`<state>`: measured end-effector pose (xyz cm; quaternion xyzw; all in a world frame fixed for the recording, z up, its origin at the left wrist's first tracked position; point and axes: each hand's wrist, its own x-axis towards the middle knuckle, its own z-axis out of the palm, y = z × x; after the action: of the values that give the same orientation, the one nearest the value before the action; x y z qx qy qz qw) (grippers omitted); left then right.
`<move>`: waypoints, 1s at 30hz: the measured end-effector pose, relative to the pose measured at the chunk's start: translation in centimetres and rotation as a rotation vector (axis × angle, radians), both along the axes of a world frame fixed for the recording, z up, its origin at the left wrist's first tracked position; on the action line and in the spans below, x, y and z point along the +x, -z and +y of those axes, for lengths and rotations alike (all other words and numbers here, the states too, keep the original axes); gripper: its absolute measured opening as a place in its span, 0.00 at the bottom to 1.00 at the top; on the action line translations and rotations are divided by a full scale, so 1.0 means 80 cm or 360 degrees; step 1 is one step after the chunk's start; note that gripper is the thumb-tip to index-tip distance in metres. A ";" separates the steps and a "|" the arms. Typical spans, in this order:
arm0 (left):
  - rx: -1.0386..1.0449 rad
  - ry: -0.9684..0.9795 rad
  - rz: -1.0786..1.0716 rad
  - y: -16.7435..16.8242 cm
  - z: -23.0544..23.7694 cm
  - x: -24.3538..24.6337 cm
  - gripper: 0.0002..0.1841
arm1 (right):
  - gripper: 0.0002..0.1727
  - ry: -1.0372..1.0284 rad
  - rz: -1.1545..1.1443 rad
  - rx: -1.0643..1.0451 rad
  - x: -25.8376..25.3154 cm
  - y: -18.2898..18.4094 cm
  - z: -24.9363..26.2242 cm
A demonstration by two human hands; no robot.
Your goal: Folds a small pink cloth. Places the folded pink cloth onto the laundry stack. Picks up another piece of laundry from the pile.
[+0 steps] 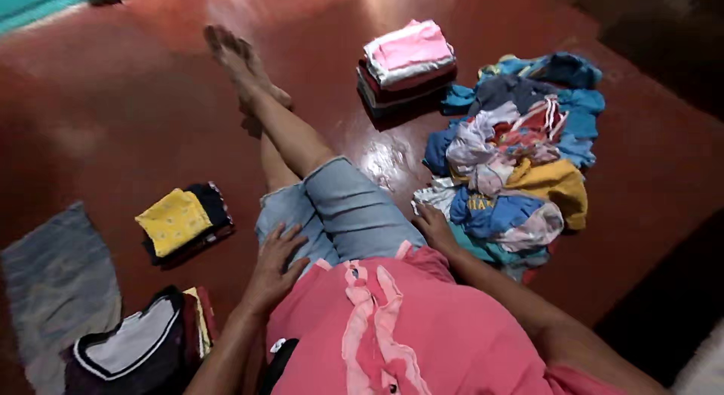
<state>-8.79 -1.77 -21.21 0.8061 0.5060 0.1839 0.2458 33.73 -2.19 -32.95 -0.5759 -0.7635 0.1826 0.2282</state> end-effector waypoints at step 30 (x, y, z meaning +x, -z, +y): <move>0.0149 -0.0107 -0.0064 0.011 0.000 0.012 0.25 | 0.18 0.0154 0.0157 -0.0090 0.005 -0.038 0.018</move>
<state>-7.80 -1.80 -22.07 0.7953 0.5186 0.2319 0.2115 34.13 -0.75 -29.90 -0.6086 -0.7172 0.2210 0.2577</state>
